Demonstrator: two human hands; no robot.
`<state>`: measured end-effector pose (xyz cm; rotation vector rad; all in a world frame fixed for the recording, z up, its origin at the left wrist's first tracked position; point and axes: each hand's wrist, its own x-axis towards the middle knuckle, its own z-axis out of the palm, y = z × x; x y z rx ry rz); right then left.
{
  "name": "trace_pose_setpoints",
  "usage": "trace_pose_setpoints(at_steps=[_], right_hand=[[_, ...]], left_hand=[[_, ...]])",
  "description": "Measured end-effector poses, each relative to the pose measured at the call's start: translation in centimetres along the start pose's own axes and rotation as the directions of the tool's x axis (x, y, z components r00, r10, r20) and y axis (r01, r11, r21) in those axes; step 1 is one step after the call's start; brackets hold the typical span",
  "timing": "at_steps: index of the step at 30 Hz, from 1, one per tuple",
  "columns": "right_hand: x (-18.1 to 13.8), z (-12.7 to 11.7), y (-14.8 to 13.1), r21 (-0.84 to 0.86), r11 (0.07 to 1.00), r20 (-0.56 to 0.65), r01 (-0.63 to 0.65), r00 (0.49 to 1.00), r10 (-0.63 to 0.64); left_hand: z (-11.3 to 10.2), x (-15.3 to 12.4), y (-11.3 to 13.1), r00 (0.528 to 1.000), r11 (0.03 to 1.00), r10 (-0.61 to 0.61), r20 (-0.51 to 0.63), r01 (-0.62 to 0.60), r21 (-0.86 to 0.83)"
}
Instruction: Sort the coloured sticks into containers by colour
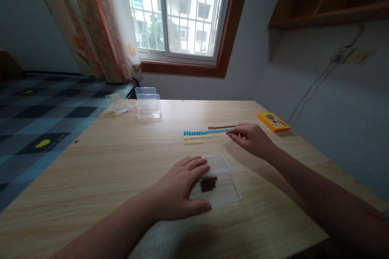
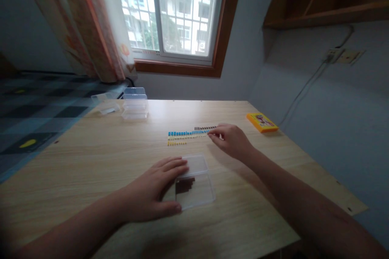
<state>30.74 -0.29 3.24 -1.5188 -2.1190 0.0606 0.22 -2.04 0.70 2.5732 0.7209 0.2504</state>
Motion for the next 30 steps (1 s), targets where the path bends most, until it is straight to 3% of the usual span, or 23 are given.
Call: trace_pose_setpoints(at_steps=[5,10,21,25,30], right_hand=[[4.5,1.1,3.2,-0.068,0.995,0.052,-0.076,0.995,0.080],[7.7,3.0,3.5,-0.115,0.989,0.145,-0.094,0.983,0.111],[9.3,5.0,3.2,-0.194,0.974,0.242,-0.117,0.956,0.164],[9.4,4.4,2.6,-0.180,0.977,0.209,-0.118,0.966,0.155],[6.3,0.5,0.3,-0.086,0.996,0.163,-0.034,0.985,0.048]], left_hand=[[0.1,0.0,0.0,1.000,1.000,-0.014,0.002,0.014,0.001],[0.1,-0.1,0.0,1.000,1.000,-0.006,-0.005,0.006,0.001],[0.3,-0.1,0.0,1.000,1.000,0.001,-0.006,-0.001,-0.013],[0.3,-0.1,-0.1,0.999,1.000,0.014,-0.030,-0.014,-0.017],[0.3,0.0,0.0,1.000,1.000,0.016,-0.016,-0.016,-0.015]])
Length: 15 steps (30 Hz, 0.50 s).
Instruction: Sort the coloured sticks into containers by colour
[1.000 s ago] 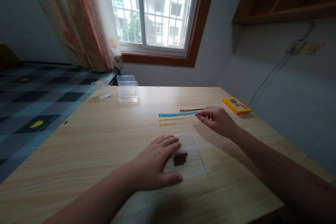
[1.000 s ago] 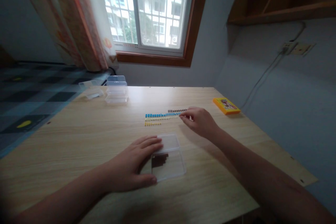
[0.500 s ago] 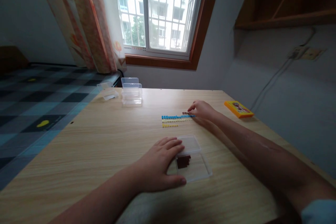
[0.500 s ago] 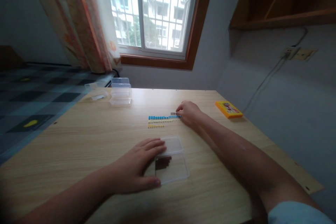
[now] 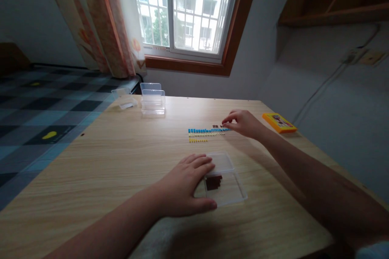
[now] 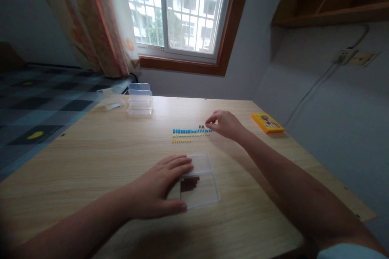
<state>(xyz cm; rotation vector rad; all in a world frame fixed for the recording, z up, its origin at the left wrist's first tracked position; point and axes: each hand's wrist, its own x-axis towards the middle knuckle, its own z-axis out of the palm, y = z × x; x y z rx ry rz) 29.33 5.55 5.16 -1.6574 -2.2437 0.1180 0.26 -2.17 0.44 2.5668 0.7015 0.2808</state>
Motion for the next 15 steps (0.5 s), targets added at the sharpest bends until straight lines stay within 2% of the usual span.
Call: trace_pose_setpoints(at_steps=[1,3,6,8,11,15], right_hand=[[-1.4,-0.8,-0.5,0.032,0.999,0.001,0.043,0.999,-0.043],[-4.4,-1.9,-1.7,0.149,0.967,0.049,0.206,0.975,-0.216],[-8.3,-2.4,-3.4,0.283,0.892,0.203,0.354,0.886,-0.416],[-9.9,-1.9,-4.4,0.310,0.864,0.278,0.397,0.831,-0.482],[-10.8,-0.6,-5.4,0.283,0.830,0.315,0.480,0.771,-0.554],[-10.9,0.7,-5.8,0.254,0.808,0.328,0.531,0.739,-0.589]], left_hand=[[0.0,0.0,0.1,1.000,1.000,-0.002,0.009,0.002,0.004],[-0.1,0.0,0.2,1.000,1.000,-0.008,0.022,0.008,0.009],[-0.1,0.0,0.2,1.000,1.000,-0.008,0.013,0.008,0.008],[-0.1,0.0,0.1,1.000,1.000,-0.003,0.008,0.003,0.006],[0.0,0.1,-0.1,1.000,1.000,-0.001,0.005,0.001,0.003],[0.1,0.1,-0.1,1.000,1.000,-0.001,-0.005,0.001,0.001]])
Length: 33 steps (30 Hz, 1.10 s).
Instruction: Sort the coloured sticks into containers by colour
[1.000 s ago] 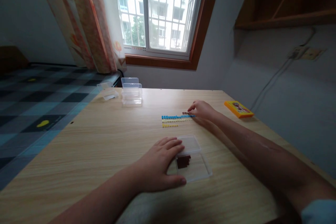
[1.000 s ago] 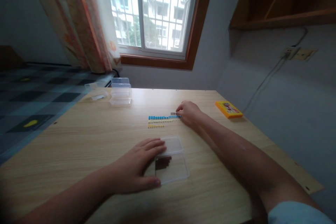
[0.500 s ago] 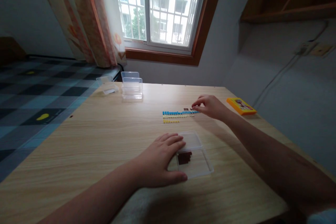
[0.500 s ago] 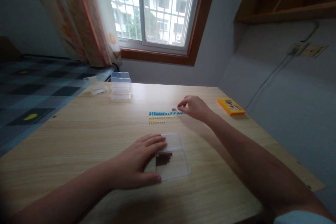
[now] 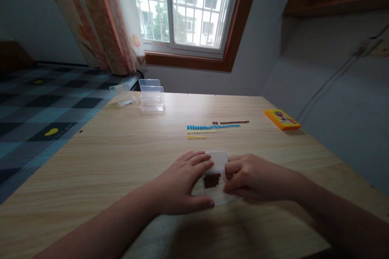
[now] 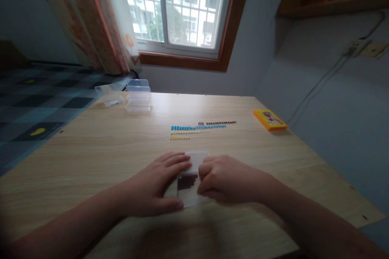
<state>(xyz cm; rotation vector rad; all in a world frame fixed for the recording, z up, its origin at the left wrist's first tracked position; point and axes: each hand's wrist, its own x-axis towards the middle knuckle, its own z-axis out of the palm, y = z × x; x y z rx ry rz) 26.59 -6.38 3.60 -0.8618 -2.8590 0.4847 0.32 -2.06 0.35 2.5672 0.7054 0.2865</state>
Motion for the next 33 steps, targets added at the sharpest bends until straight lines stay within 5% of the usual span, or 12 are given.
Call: trace_pose_setpoints(at_steps=[28,33], right_hand=[[-0.5,0.8,1.0,0.179,0.984,-0.029,-0.019,0.999,0.024],[-0.6,0.2,1.6,0.264,0.964,-0.190,0.034,0.982,0.018]], left_hand=[[0.0,0.0,-0.1,1.000,1.000,-0.016,0.022,0.015,0.023],[0.0,0.0,-0.2,1.000,1.000,-0.013,0.028,0.012,0.018]])
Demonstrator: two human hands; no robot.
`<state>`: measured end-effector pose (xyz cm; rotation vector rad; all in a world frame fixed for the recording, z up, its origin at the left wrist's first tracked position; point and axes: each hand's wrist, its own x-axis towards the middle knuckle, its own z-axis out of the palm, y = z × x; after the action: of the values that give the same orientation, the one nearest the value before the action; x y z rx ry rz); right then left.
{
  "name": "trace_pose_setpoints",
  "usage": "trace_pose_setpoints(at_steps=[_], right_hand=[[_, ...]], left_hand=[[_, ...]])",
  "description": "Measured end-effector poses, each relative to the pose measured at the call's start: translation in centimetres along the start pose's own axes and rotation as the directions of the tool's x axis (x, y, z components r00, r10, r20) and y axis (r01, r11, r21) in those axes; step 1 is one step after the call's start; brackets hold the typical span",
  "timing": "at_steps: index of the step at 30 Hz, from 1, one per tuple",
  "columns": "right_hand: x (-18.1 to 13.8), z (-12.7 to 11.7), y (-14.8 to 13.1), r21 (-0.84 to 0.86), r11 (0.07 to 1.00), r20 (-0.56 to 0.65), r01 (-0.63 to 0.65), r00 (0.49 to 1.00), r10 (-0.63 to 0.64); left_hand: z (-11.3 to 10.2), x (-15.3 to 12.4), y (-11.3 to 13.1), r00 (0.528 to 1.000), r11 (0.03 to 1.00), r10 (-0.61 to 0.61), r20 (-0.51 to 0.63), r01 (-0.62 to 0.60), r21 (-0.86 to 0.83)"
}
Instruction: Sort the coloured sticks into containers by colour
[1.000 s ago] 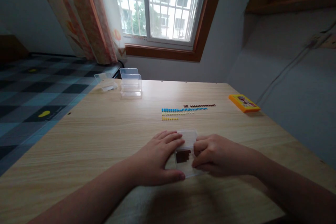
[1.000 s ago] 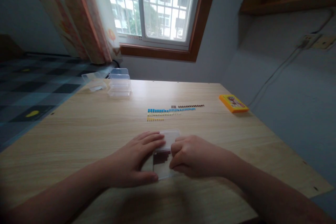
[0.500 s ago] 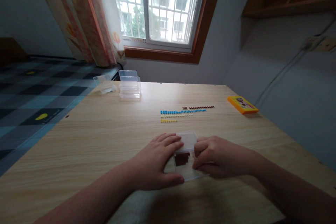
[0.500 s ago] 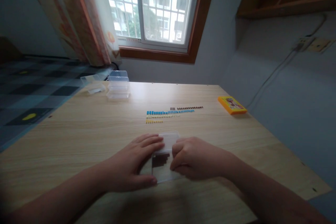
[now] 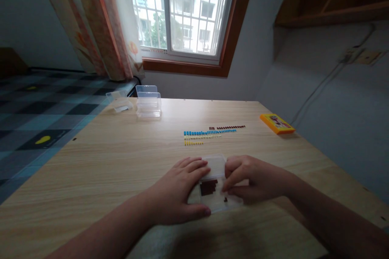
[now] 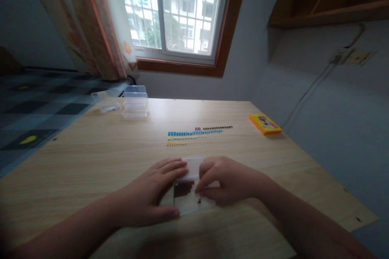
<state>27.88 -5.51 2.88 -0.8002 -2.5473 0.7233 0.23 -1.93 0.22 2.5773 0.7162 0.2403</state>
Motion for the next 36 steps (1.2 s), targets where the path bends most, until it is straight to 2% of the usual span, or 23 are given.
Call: trace_pose_setpoints(at_steps=[2,4,6,7,8,14,16,18,20,22,29,36], right_hand=[[0.1,-0.3,1.0,-0.066,0.998,-0.179,-0.007,0.984,-0.005],[0.0,-0.7,2.8,-0.186,0.979,-0.393,-0.080,0.920,0.000],[-0.2,-1.1,5.4,-0.262,0.937,-0.592,-0.231,0.805,0.033],[-0.5,-1.4,6.8,-0.261,0.908,-0.680,-0.328,0.730,0.068],[-0.8,-1.7,8.3,-0.247,0.886,-0.732,-0.393,0.675,0.096],[-2.9,-3.5,16.4,-0.084,0.777,-0.872,-0.623,0.424,0.246],[-3.4,-4.0,18.4,-0.014,0.743,-0.882,-0.669,0.358,0.306],[-3.8,-4.5,20.1,0.038,0.707,-0.879,-0.707,0.313,0.360],[-4.0,-4.8,21.2,0.060,0.670,-0.867,-0.740,0.294,0.402],[-4.2,-5.1,21.9,0.056,0.637,-0.849,-0.769,0.299,0.436],[-4.4,-5.2,21.7,-0.043,0.561,-0.783,-0.827,0.377,0.495],[-4.1,-5.2,20.8,-0.125,0.544,-0.753,-0.830,0.436,0.493]], left_hand=[[0.0,0.0,-0.1,1.000,1.000,-0.002,0.002,0.002,0.001],[0.0,0.0,-0.1,1.000,1.000,0.004,-0.008,-0.004,-0.004],[0.0,0.0,-0.1,1.000,1.000,0.007,-0.014,-0.007,-0.014],[0.0,0.0,-0.1,1.000,1.000,0.005,-0.013,-0.005,-0.017],[0.0,0.0,-0.1,1.000,1.000,0.000,-0.009,-0.001,-0.019],[-0.2,0.0,0.0,1.000,1.000,-0.012,0.010,0.012,0.001],[-0.2,0.0,0.1,1.000,1.000,-0.021,0.012,0.021,0.000],[-0.3,0.0,0.2,1.000,1.000,-0.029,0.010,0.029,-0.005],[-0.3,0.0,0.2,0.999,0.999,-0.034,0.016,0.034,-0.005],[-0.3,0.0,0.2,0.999,0.999,-0.036,0.023,0.036,-0.002],[-0.3,0.0,0.2,0.999,0.999,-0.042,0.029,0.042,0.006],[-0.2,-0.1,0.0,1.000,1.000,-0.027,0.011,0.027,-0.006]])
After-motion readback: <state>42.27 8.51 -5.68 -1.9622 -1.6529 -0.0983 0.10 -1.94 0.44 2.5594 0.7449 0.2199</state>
